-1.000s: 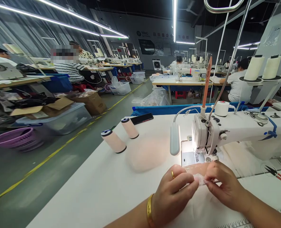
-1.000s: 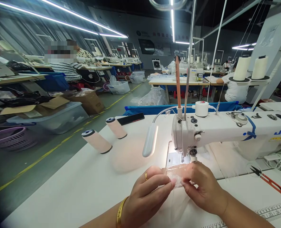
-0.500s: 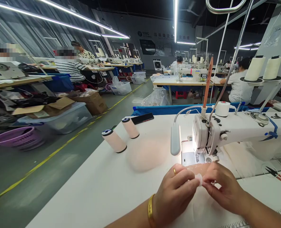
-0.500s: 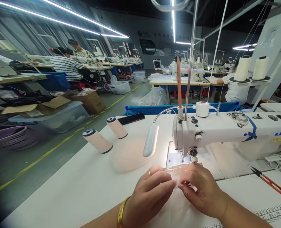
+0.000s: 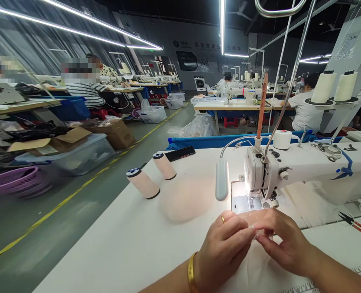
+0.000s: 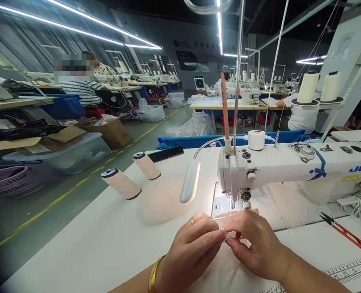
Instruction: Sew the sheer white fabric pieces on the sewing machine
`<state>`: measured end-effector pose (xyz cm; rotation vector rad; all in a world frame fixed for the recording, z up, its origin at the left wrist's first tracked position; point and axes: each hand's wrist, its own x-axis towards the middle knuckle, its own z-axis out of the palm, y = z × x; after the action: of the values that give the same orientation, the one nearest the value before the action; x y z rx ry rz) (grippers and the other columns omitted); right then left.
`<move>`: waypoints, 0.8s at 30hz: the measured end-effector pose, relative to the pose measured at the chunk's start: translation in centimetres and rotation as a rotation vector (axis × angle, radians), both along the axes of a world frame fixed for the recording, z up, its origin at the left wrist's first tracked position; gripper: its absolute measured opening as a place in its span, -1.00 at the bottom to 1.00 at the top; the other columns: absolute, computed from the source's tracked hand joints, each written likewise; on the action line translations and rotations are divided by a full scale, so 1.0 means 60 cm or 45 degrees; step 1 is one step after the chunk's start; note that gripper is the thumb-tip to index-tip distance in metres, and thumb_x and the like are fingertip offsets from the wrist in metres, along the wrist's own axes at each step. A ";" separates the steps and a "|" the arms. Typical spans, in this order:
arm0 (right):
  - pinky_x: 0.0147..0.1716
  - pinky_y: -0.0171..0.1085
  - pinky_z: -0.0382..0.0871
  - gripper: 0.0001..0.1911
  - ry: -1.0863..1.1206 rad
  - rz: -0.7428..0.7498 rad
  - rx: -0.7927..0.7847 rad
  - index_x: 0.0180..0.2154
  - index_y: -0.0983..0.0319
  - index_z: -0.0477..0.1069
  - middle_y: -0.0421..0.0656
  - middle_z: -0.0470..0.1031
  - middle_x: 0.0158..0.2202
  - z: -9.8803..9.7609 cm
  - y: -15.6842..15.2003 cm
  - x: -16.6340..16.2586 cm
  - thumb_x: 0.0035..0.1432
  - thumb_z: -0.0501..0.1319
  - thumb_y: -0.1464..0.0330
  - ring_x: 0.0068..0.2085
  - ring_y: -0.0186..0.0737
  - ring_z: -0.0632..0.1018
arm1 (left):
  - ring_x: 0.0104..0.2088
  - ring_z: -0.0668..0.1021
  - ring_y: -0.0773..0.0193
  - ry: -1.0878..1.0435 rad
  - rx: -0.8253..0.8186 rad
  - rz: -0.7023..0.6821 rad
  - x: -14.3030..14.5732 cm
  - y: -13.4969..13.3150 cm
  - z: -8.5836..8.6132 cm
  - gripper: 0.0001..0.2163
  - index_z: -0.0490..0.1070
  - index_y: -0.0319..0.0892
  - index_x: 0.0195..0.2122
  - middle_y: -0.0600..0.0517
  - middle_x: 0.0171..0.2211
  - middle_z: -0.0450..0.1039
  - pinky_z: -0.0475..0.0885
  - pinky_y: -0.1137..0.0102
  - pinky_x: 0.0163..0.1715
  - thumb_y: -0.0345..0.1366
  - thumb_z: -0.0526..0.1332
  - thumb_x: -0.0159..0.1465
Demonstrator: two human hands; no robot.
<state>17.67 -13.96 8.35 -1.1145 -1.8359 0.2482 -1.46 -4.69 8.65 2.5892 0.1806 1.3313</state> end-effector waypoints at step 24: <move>-0.29 -0.32 0.43 -0.77 0.035 0.038 0.298 -0.03 0.12 0.53 -0.24 0.36 -0.34 -0.010 -0.003 0.002 0.40 0.22 0.53 -0.32 -0.30 0.49 | -0.34 0.52 0.30 0.014 -0.461 -0.095 0.014 0.001 -0.001 -0.87 0.42 -0.11 -0.32 0.08 -0.37 0.54 0.42 0.41 -0.26 -0.42 0.23 0.40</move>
<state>17.77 -14.11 7.74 -0.9172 -1.8059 0.0633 -0.61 -4.66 8.60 2.2772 0.2943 1.1380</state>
